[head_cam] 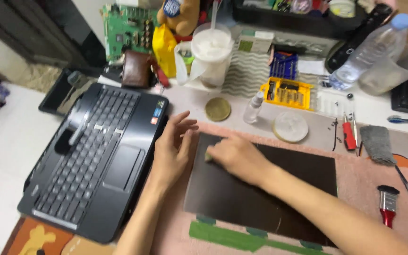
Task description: The person cleans a black rectangular screen placed on a desk. They use a grey cloth, a green sponge, and a white circular pad to wipe the surface. The person also sprays a liquid onto the screen from a small bottle before continuing to wipe it.
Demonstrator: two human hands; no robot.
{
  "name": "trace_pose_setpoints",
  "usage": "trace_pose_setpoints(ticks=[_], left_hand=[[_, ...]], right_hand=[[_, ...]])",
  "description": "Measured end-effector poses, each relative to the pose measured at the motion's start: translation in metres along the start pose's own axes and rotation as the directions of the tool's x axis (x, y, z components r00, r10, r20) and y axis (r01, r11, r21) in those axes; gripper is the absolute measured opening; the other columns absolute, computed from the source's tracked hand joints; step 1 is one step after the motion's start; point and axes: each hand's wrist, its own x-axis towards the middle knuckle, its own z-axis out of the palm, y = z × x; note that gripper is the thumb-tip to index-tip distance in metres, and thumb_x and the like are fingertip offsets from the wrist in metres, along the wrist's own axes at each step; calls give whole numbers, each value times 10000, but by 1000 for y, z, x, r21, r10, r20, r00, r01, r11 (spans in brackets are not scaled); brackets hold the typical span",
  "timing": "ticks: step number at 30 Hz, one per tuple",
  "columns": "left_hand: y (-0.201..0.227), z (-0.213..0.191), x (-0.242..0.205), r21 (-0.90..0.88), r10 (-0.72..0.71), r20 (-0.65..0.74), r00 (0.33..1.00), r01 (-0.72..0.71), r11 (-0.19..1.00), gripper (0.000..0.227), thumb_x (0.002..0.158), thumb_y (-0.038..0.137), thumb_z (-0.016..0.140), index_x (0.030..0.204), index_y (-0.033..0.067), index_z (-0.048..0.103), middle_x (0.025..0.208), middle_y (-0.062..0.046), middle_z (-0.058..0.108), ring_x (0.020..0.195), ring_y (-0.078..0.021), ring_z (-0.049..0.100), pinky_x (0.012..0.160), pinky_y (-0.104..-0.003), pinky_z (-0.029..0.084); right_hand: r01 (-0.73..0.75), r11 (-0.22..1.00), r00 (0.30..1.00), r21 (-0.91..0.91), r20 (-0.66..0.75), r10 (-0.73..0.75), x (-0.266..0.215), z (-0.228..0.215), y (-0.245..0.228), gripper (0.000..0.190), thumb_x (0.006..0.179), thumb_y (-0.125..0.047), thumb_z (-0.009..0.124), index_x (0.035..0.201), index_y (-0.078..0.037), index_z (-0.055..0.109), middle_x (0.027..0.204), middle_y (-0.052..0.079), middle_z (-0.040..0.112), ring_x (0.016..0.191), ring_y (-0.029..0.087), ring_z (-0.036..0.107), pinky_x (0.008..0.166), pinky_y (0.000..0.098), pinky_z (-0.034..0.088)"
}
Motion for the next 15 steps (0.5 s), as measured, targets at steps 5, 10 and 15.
trace_pose_setpoints(ticks=[5,10,15], left_hand=[[-7,0,1,8,-52,39,998,51,999,451,1125,3,623,1571,67,601,1253,-179,848,1193,-363,851,1045,-516,708],[-3,2,3,14,-100,61,993,100,995,453,1116,-4,641,1560,77,605,1220,-150,860,1172,-324,863,1053,-488,705],[-4,0,2,-38,-133,96,986,137,990,420,1123,73,627,1541,100,587,1232,-91,838,1160,-181,846,1061,-296,627]], right_hand=[[-160,986,987,-49,7,161,7,7,44,194,1154,-223,664,1327,-173,736,827,42,772,784,255,767,806,401,522],[-80,992,996,-103,40,84,-1,-20,-5,116,1154,-197,630,1162,-154,737,722,38,732,664,241,705,754,387,519],[107,992,983,67,144,-116,-34,-43,-93,211,1136,14,587,983,-125,629,726,12,497,652,232,476,761,404,453]])
